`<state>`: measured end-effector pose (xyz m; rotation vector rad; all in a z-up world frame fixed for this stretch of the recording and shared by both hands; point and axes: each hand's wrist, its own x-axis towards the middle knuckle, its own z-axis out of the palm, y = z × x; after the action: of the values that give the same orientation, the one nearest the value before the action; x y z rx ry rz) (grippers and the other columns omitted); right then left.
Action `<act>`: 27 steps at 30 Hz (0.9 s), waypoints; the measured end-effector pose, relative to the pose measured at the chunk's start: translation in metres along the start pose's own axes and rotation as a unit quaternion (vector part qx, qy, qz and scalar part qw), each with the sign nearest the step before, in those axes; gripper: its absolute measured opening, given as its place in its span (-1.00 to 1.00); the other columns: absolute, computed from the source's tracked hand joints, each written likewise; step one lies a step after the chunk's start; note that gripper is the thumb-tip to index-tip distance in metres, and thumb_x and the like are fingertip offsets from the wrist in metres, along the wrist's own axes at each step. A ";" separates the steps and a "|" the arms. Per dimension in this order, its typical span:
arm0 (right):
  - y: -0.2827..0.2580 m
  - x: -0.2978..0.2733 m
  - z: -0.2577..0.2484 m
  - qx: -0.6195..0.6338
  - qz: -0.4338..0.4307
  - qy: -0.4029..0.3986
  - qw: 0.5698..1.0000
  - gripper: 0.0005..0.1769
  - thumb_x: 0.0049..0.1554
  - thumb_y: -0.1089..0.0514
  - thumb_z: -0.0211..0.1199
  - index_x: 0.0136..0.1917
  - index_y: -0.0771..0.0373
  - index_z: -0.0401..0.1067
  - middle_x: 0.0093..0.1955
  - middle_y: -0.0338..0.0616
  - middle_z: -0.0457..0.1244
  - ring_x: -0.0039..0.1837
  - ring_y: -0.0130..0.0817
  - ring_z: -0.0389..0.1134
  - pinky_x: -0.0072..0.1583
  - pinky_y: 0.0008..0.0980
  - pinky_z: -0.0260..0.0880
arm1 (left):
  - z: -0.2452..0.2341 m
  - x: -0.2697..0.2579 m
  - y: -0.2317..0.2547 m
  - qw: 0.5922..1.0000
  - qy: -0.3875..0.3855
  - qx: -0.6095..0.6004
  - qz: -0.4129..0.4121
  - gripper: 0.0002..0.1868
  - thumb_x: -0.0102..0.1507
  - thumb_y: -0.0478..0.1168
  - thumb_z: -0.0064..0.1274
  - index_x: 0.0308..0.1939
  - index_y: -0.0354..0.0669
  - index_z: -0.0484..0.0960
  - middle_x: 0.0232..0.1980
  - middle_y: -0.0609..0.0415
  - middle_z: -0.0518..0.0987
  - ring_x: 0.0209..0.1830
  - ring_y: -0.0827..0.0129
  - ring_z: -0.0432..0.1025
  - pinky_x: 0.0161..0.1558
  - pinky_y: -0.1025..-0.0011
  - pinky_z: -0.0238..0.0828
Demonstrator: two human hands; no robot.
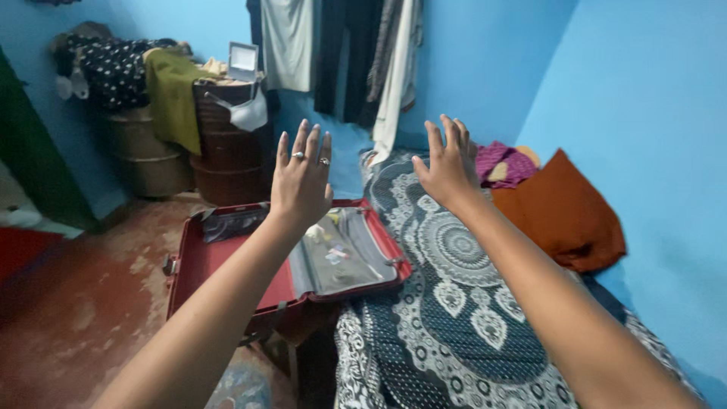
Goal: The person picks up toiletries, including bottles, tubes, and hair accessories, from an open suitcase and places them onto a glass shelf.
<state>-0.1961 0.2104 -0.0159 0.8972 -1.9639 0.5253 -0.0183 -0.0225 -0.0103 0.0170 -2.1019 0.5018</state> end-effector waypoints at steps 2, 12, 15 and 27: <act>-0.005 0.018 0.037 0.021 -0.001 -0.013 1.000 -0.24 0.14 -0.03 0.32 0.49 0.30 0.17 0.55 0.27 -0.04 0.57 0.26 -0.09 0.42 0.30 0.03 | 0.027 -0.002 -0.016 0.999 -0.037 0.010 -0.015 -0.06 0.03 -0.11 0.24 0.46 -0.35 0.28 0.51 -0.22 0.23 0.61 -0.04 -0.03 0.53 -0.10 -0.18; -0.044 0.104 0.249 0.070 -0.011 -0.042 0.997 -0.24 0.06 -0.03 0.36 0.43 0.29 0.23 0.47 0.21 0.05 0.48 0.22 0.02 0.41 0.11 0.15 | 0.193 0.011 -0.188 0.995 -0.056 0.082 0.007 -0.11 0.07 -0.10 0.20 0.46 -0.31 0.33 0.52 -0.17 0.24 0.62 0.02 -0.03 0.52 -0.10 -0.18; -0.049 0.131 0.314 0.062 0.025 -0.077 0.995 -0.28 0.09 0.00 0.35 0.41 0.31 0.23 0.47 0.24 0.05 0.46 0.23 0.05 0.38 0.10 0.18 | 0.247 0.022 -0.236 0.994 -0.074 0.079 0.017 -0.11 0.07 -0.08 0.18 0.47 -0.32 0.34 0.53 -0.16 0.24 0.62 0.03 -0.02 0.54 -0.06 -0.16; -0.007 0.065 0.567 0.221 0.243 -0.158 0.931 -0.55 0.01 -0.03 0.38 0.13 0.21 0.50 0.05 0.08 0.31 0.04 -0.02 0.41 0.13 -0.14 0.43 | 0.489 -0.010 -0.269 0.973 -0.205 -0.101 -0.039 -0.19 0.09 -0.17 0.09 0.43 -0.33 0.33 0.52 -0.15 0.23 0.61 0.00 -0.03 0.51 -0.01 -0.11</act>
<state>-0.5244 -0.1917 -0.2532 0.7909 -2.4284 1.2109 -0.3517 -0.4459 -0.1568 0.0929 -2.5375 0.2470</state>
